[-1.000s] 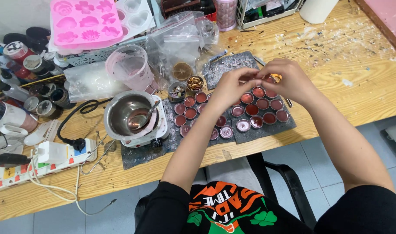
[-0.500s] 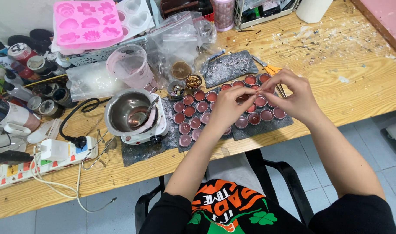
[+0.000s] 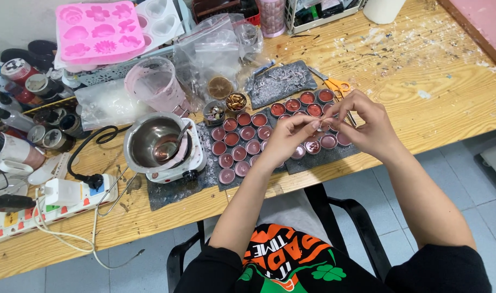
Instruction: The recorder is manually placing metal-tabbed wicks into a series of small red candle containers at a workshop bench.
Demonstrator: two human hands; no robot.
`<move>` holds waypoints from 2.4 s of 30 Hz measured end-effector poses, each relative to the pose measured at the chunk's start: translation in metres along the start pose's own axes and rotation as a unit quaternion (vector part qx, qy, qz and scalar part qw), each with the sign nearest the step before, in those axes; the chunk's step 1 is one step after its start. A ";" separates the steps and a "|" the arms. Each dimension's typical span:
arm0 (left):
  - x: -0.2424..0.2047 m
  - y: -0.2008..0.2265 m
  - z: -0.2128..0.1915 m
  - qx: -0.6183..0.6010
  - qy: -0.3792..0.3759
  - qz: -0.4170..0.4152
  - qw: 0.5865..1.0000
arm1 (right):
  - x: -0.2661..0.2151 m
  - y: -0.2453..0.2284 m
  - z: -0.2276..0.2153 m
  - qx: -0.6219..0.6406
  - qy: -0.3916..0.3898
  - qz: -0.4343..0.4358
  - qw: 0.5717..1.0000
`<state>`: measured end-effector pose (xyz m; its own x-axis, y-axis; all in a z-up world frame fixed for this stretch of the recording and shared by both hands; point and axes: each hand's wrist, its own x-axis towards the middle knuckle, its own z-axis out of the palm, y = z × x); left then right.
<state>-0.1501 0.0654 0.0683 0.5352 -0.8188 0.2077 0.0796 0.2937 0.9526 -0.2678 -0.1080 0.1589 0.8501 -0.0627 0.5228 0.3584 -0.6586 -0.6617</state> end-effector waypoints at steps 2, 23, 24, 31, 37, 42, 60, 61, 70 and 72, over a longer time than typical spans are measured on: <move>0.003 -0.008 0.000 -0.017 0.001 -0.014 1.000 | -0.002 0.001 -0.001 -0.006 0.001 0.002 1.000; 0.013 -0.025 0.015 -0.132 -0.003 -0.047 0.990 | -0.014 0.024 -0.009 -0.012 0.031 0.020 0.999; 0.012 -0.023 0.017 -0.118 -0.014 0.019 0.993 | -0.015 0.024 -0.009 -0.011 0.036 0.026 0.999; 0.010 -0.018 0.016 0.088 0.062 0.015 0.994 | -0.014 0.025 -0.010 -0.011 0.029 0.007 1.000; 0.009 -0.016 0.016 0.029 0.028 0.022 0.999 | -0.020 0.026 -0.009 0.055 0.027 0.040 0.997; 0.001 0.020 0.018 0.214 0.015 0.046 0.976 | -0.023 0.012 -0.010 -0.066 0.017 0.012 0.998; -0.014 -0.014 0.025 0.554 0.043 0.126 0.822 | -0.061 0.058 0.026 -0.236 -0.032 -0.037 0.971; -0.014 -0.015 0.025 0.554 0.043 0.126 0.822 | -0.062 0.059 0.027 -0.236 -0.033 -0.037 0.971; -0.012 -0.019 0.027 0.577 0.030 0.120 0.807 | -0.060 0.056 0.029 -0.262 -0.042 -0.040 0.963; -0.012 -0.017 0.027 0.571 0.030 0.116 0.812 | -0.059 0.053 0.029 -0.268 -0.051 -0.026 0.962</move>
<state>-0.1810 0.0566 0.0554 0.4675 -0.7709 0.4326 -0.8426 -0.2406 0.4818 -0.2880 -0.1176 0.0771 0.8792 0.0371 0.4750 0.1751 -0.9523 -0.2498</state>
